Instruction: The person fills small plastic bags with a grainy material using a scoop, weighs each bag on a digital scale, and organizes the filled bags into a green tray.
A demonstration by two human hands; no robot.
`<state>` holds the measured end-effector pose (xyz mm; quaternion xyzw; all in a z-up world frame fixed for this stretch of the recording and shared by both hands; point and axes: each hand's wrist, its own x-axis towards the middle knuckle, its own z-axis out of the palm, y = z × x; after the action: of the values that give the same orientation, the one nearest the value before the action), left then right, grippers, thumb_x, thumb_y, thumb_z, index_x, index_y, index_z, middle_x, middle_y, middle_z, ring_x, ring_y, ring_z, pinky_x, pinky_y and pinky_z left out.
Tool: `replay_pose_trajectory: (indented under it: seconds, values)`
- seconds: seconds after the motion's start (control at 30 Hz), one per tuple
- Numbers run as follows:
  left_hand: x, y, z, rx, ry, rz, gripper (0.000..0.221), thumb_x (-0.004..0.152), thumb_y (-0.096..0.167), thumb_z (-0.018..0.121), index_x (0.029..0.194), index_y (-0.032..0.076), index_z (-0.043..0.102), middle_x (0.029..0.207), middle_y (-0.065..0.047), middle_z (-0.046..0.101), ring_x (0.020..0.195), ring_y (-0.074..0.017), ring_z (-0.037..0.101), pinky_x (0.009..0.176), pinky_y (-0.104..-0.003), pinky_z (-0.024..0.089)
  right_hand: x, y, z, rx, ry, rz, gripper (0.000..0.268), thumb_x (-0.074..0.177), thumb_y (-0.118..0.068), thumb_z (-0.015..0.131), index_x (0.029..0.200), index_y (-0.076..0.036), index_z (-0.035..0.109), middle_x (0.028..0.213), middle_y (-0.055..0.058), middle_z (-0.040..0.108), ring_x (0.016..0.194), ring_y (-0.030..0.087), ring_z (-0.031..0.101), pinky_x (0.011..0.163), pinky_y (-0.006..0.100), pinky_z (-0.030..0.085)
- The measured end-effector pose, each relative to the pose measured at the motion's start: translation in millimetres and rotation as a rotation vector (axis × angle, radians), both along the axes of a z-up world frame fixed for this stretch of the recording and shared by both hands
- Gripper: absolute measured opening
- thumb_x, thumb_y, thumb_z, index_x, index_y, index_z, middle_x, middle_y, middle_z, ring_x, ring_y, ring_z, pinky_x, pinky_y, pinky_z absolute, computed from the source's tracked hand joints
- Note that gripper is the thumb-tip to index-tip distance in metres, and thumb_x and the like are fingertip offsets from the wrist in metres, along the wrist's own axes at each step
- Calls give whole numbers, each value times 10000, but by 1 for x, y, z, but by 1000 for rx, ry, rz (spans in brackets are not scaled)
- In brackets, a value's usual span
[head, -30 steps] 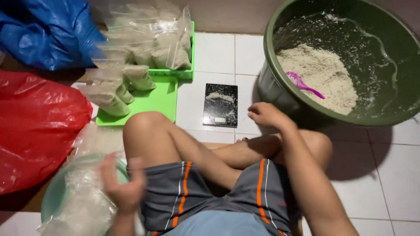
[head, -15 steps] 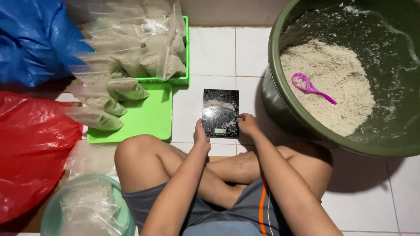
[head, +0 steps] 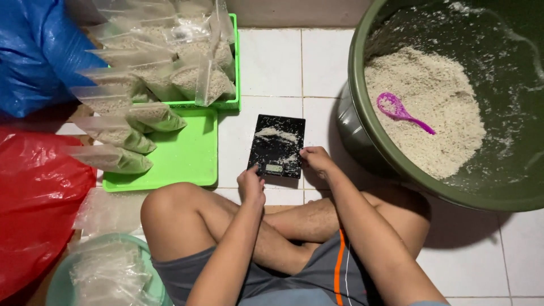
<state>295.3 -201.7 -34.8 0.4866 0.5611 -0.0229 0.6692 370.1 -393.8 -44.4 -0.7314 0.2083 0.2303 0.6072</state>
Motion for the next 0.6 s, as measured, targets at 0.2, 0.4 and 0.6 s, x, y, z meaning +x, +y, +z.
replay_pose_trajectory:
  seconds: [0.2, 0.4, 0.6]
  values:
    - [-36, 13, 32, 15, -363, 158, 627, 866, 2, 605, 1415, 59, 307, 1275, -192, 414, 1129, -253, 450, 911, -403, 498, -30, 21, 56, 12, -139, 14, 146, 888, -172, 667, 851, -49, 737, 659, 102, 604, 565, 170, 557, 454, 316, 491]
    - [-96, 39, 158, 155, -885, -73, 489, 963, 22, 543, 1407, 71, 343, 1192, -115, 603, 1104, -164, 591, 883, -247, 503, -87, 41, 144, 400, -248, -97, 206, 933, -84, 623, 1026, 98, 649, 793, 96, 557, 691, 146, 506, 519, 235, 530]
    - [-87, 21, 222, -105, -1135, -341, 170, 1040, 151, 484, 958, 13, 539, 725, 13, 483, 602, -42, 372, 868, -308, 525, -109, 20, 237, 686, -396, -154, 193, 947, -100, 599, 1011, 82, 603, 798, 62, 553, 611, 75, 453, 465, 194, 431]
